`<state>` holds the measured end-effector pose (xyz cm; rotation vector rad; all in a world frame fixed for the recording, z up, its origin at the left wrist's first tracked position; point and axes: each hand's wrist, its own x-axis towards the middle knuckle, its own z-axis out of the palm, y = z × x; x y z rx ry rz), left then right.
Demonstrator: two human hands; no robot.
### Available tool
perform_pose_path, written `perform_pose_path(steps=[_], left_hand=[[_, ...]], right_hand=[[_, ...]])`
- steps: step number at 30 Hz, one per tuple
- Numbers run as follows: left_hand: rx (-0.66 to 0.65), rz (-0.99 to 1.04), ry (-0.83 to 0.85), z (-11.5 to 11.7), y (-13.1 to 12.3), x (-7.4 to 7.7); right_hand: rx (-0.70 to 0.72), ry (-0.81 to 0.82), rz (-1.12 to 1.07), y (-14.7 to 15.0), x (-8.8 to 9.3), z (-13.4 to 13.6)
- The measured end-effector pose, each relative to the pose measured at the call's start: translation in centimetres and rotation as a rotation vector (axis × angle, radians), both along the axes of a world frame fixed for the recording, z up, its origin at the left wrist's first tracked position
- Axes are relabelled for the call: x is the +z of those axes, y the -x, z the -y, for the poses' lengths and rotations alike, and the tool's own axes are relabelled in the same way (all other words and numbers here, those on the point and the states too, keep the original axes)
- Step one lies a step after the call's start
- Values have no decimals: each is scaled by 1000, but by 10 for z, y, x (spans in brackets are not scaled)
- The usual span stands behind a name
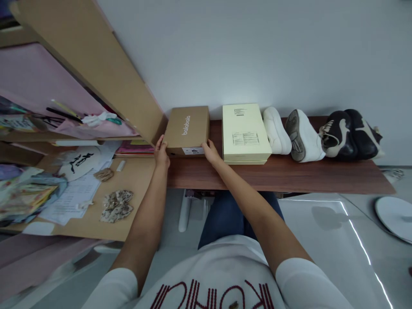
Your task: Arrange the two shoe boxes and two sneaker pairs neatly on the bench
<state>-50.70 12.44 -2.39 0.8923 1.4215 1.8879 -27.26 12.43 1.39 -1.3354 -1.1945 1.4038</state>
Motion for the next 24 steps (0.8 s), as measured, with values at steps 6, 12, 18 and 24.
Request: perform_pose_path(steps=[6, 12, 18, 24], left_hand=[[-17, -41, 100, -3, 0, 11], [205, -245, 20, 11, -18, 51], [-58, -227, -121, 20, -94, 92], [-365, -161, -57, 21, -183, 83]], right_hand=[[41, 36, 187, -5, 22, -12], [136, -166, 130, -36, 60, -19], [67, -202, 107, -110, 89, -16], [-32, -205, 154, -177, 93, -14]])
